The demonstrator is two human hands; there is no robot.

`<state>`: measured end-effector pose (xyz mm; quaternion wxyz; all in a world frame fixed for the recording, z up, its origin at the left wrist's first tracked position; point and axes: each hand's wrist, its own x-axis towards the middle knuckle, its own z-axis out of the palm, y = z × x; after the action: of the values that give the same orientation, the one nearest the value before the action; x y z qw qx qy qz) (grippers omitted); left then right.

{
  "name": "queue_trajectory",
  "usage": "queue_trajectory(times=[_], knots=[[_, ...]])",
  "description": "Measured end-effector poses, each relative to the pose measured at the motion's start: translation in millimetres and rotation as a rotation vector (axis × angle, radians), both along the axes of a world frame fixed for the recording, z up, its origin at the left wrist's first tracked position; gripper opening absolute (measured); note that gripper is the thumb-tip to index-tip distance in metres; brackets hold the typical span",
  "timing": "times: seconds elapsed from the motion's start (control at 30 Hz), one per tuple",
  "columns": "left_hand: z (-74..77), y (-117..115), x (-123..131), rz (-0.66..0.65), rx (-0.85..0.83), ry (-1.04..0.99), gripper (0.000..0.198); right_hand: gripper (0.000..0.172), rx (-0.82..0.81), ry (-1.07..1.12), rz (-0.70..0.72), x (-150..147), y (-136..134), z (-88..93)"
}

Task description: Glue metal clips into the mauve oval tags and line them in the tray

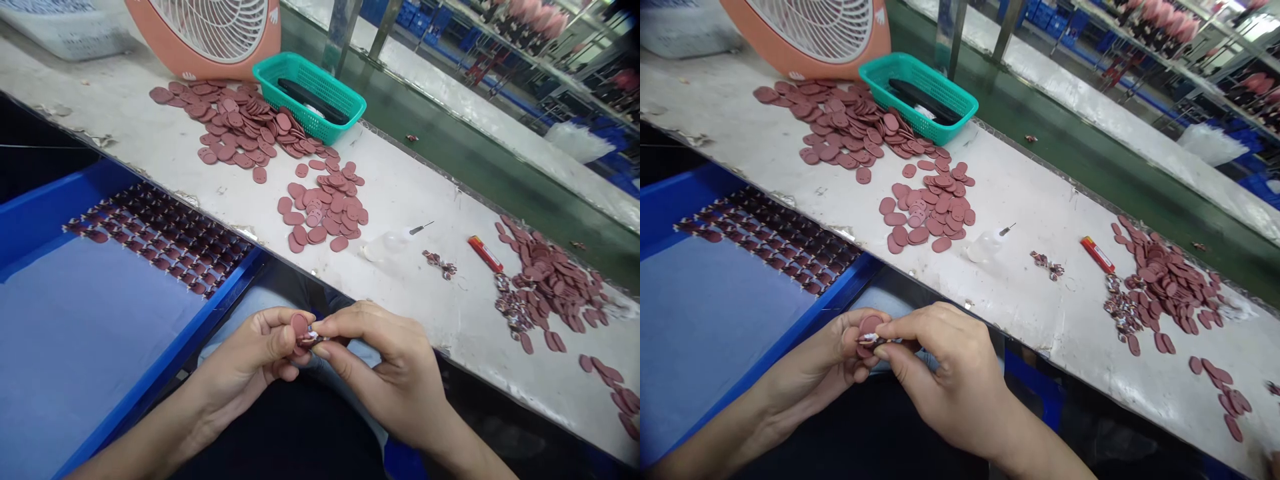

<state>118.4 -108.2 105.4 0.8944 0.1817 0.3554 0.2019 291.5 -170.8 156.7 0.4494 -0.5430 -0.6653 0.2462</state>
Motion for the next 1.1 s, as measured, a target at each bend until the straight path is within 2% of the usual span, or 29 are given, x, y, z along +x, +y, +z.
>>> queue_trajectory(times=[0.37,0.8,1.1], knots=[[-6.3,-5.5,0.5,0.017,-0.075,-0.131,0.037,0.014,-0.035,-0.063,0.066,1.1,2.0,0.8],[-4.2,-5.6,-1.3,0.02,-0.059,-0.155,0.038,0.013,-0.039,-0.104,0.069,-0.8,1.9,4.6],[-0.4,-3.9,-1.6,0.022,-0.065,-0.121,0.038,0.012,-0.074,-0.028,0.028,-3.4,0.9,4.6]])
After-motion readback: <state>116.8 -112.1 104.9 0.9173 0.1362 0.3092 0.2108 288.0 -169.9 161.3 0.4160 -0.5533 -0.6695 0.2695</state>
